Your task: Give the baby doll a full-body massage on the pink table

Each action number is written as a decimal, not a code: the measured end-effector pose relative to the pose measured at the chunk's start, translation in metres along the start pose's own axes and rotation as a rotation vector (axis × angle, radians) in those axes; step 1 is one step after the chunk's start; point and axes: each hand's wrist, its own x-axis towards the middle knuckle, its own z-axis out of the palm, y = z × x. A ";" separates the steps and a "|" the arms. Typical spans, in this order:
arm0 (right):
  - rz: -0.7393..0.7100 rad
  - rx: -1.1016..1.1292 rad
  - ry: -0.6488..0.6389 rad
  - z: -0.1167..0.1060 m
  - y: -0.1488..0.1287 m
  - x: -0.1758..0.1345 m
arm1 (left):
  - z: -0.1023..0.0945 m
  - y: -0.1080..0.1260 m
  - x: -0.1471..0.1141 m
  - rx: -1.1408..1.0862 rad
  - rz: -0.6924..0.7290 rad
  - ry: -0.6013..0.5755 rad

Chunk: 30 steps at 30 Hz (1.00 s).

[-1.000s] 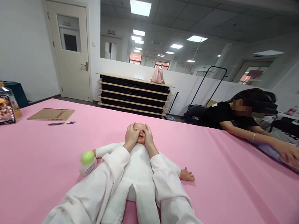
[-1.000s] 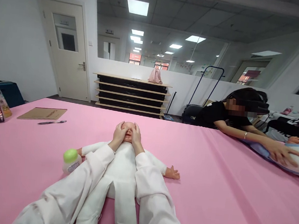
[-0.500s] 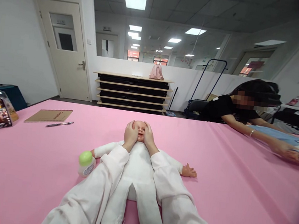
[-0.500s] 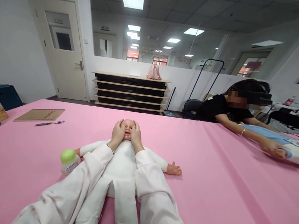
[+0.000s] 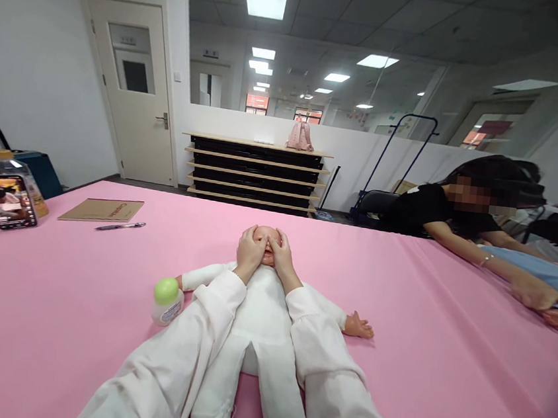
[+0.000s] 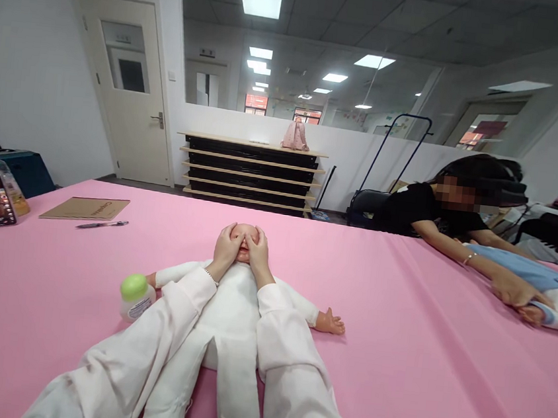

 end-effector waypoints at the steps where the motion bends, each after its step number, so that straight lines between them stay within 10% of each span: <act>1: -0.004 0.000 0.002 0.000 0.001 0.000 | 0.000 0.000 0.000 0.000 -0.004 -0.001; 30: -0.019 0.046 0.026 0.001 0.003 0.002 | 0.000 -0.004 0.000 -0.010 0.007 0.004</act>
